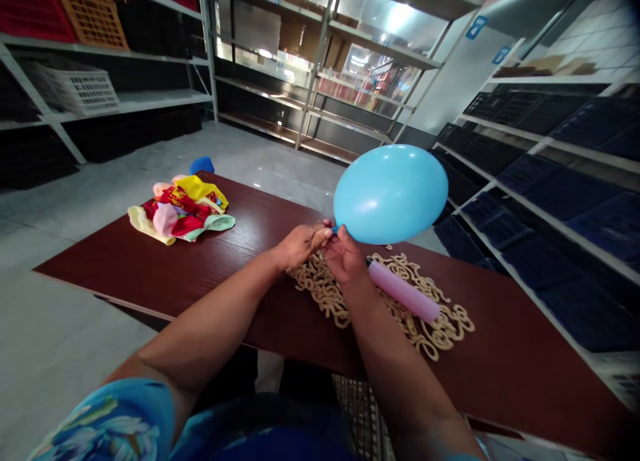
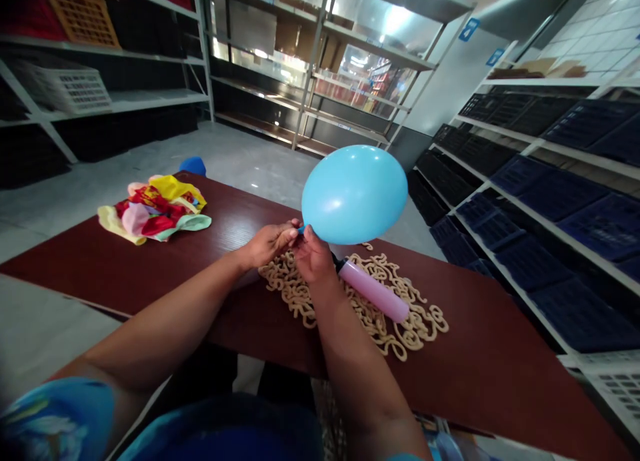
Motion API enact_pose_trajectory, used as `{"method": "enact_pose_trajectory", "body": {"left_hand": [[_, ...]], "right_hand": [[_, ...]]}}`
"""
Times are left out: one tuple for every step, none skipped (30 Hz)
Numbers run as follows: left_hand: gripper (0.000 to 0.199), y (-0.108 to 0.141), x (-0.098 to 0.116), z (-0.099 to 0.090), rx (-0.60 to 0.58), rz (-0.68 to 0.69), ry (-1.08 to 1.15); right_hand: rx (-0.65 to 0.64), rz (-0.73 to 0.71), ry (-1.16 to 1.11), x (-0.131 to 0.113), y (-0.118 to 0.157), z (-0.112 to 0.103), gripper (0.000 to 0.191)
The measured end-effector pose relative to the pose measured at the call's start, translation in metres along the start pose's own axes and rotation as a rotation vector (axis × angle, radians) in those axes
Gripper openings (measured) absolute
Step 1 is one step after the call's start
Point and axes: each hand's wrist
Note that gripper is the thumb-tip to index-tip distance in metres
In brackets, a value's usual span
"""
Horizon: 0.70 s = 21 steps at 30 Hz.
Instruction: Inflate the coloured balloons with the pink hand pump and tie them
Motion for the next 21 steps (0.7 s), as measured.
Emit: {"method": "enact_pose_trajectory", "body": {"left_hand": [[0.024,0.0,-0.002,0.002,0.004,0.001,0.024],[0.027,0.0,-0.005,0.004,0.009,-0.018,0.069],[0.03,-0.001,-0.008,0.005,0.019,-0.055,0.132],[0.031,-0.002,-0.012,0.005,0.041,-0.1,0.214],[0.031,-0.004,-0.015,0.003,0.08,-0.147,0.316],[0.03,-0.006,-0.017,0.001,0.132,-0.185,0.432],[0.028,-0.008,-0.019,-0.003,0.191,-0.21,0.554],[0.026,-0.01,-0.02,-0.007,0.249,-0.222,0.67],[0.025,-0.012,-0.02,-0.011,0.3,-0.222,0.772],[0.025,-0.013,-0.019,-0.016,0.334,-0.216,0.85],[0.025,-0.015,-0.018,-0.019,0.356,-0.207,0.903],[0.025,-0.015,-0.018,-0.022,0.37,-0.2,0.936],[0.024,-0.016,-0.017,-0.024,0.38,-0.198,0.956],[0.024,-0.016,-0.016,-0.025,0.389,-0.198,0.968],[0.023,-0.016,-0.016,-0.025,0.402,-0.2,0.976],[0.023,-0.016,-0.016,-0.025,0.42,-0.202,0.978],[0.022,-0.016,-0.016,-0.025,0.441,-0.205,0.972],[0.022,-0.016,-0.015,-0.024,0.461,-0.205,0.959],[0.021,-0.016,-0.015,-0.024,0.477,-0.203,0.939],[0.021,-0.015,-0.014,-0.023,0.486,-0.202,0.913],[0.02,-0.015,-0.014,-0.022,0.485,-0.202,0.885]], "right_hand": [[0.001,-0.001,0.008,-0.001,0.001,0.001,0.029],[-0.009,-0.001,0.038,-0.002,0.001,0.002,0.029],[-0.034,0.002,0.093,-0.004,0.002,0.001,0.028],[-0.053,0.001,0.172,-0.005,0.004,0.0,0.028],[-0.056,-0.007,0.28,-0.007,0.005,-0.002,0.027],[-0.041,-0.029,0.418,-0.008,0.007,-0.004,0.027],[-0.009,-0.069,0.582,-0.009,0.008,-0.008,0.026],[0.027,-0.124,0.762,-0.01,0.009,-0.011,0.025],[0.051,-0.184,0.947,-0.01,0.009,-0.014,0.023],[0.049,-0.24,1.119,-0.01,0.009,-0.017,0.021],[0.009,-0.283,1.26,-0.009,0.009,-0.019,0.018],[-0.049,-0.312,1.356,-0.008,0.009,-0.021,0.015],[-0.105,-0.326,1.399,-0.008,0.008,-0.022,0.012],[-0.144,-0.328,1.387,-0.008,0.008,-0.023,0.012],[-0.153,-0.32,1.32,-0.009,0.008,-0.024,0.012],[-0.132,-0.3,1.203,-0.01,0.008,-0.024,0.013],[-0.088,-0.269,1.051,-0.012,0.008,-0.025,0.013],[-0.039,-0.227,0.885,-0.015,0.009,-0.026,0.014],[-0.004,-0.179,0.728,-0.018,0.009,-0.027,0.015],[0.011,-0.13,0.598,-0.02,0.01,-0.027,0.016],[0.011,-0.085,0.5,-0.021,0.011,-0.028,0.017]]}}
Point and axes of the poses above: each hand's wrist, its own y-axis away from the middle knuckle, its own z-axis out of the palm, x = y × z, and after that the axes turned 15 degrees about y, right-handed
